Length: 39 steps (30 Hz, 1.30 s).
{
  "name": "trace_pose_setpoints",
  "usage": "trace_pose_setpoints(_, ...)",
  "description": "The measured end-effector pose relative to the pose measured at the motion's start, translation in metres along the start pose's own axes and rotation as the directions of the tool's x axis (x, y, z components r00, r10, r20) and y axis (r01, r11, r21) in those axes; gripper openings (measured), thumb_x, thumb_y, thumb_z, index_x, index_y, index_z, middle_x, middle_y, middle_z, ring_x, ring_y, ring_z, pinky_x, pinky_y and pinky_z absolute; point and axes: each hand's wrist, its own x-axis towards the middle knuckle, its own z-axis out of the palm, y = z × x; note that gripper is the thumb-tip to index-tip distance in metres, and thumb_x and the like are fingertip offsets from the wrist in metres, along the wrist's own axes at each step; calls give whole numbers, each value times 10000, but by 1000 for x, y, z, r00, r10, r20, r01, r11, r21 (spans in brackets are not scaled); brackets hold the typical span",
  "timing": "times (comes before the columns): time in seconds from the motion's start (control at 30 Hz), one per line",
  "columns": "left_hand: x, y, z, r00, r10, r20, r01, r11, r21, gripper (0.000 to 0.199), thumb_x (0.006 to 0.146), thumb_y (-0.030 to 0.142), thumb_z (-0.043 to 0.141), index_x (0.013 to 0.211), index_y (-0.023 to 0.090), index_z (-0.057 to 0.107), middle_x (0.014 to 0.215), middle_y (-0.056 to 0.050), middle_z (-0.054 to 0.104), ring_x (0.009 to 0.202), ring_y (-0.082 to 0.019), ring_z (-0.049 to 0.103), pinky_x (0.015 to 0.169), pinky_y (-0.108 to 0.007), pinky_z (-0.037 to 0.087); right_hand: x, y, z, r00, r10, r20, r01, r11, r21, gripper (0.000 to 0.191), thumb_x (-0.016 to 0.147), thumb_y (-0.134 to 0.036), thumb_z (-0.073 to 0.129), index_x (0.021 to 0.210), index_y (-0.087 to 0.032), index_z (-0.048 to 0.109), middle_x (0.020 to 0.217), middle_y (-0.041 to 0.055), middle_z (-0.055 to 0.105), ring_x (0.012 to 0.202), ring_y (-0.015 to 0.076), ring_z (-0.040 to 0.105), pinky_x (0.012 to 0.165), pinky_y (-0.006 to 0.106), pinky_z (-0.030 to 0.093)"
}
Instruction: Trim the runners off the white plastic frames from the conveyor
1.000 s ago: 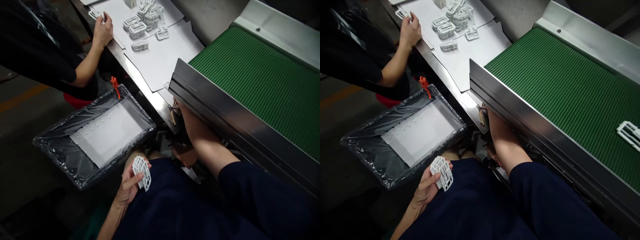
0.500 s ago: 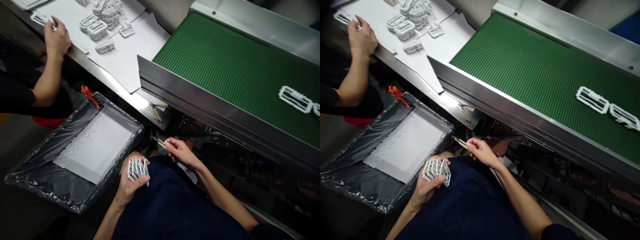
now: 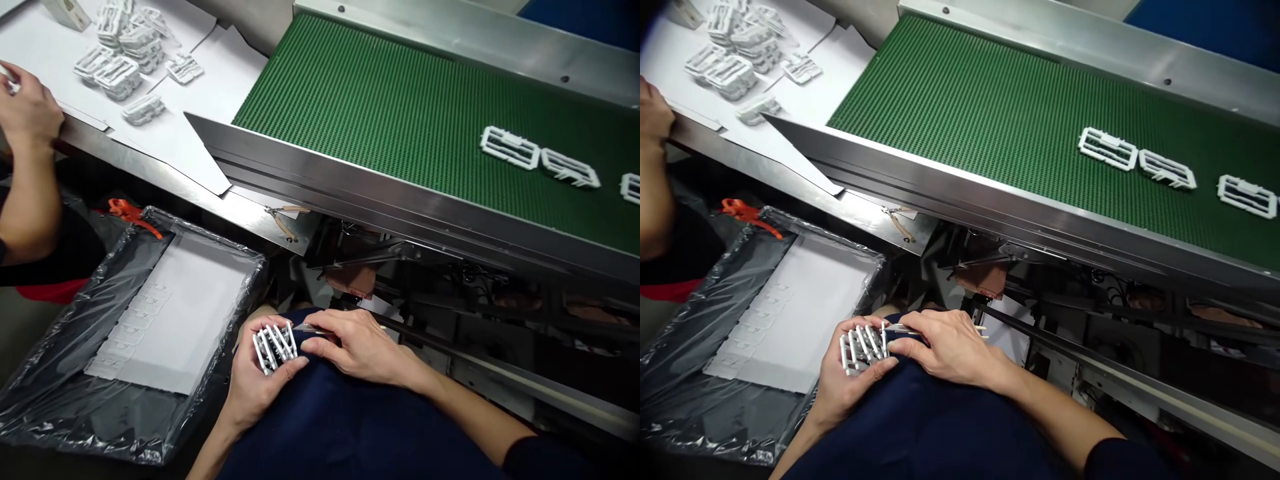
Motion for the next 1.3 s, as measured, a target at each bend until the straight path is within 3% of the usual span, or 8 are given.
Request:
trace_pose_setpoints(0.13,-1,4,2,1000,-4,7,3,1000,23,468,702,259,740,1049,232,428,1068,-73,519,1026,-261,529,899,-410,429,2,1,4,1000,-9,-20,6,993,-117,379,855,-581,448,977,-246,578,781,-22,641,662,114,558,573,233,289)
trace_pose_setpoints(0.6,-5,0,4,999,-21,-27,22,999,33,492,663,227,768,1032,219,442,1058,-73,539,996,-257,552,880,-402,456,3,12,21,996,-69,-58,56,977,-205,405,875,-591,388,928,-235,573,730,-11,627,634,113,548,533,245,214)
trace_pose_setpoints(0.97,-4,-3,11,997,-54,-50,52,998,-27,486,639,217,781,1017,216,476,1040,-56,565,967,-235,571,843,-345,467,-3,17,32,991,-56,-122,7,931,-366,471,881,-619,317,823,-233,582,646,-14,578,540,91,497,484,253,132)
trace_pose_setpoints(1.3,0,-5,13,997,-82,-10,82,996,-17,483,626,218,788,1016,208,503,1027,-48,588,941,-222,579,795,-303,481,-9,19,32,986,-36,-160,-29,924,-382,460,894,-596,318,794,-232,580,617,-20,568,524,83,487,471,251,123)
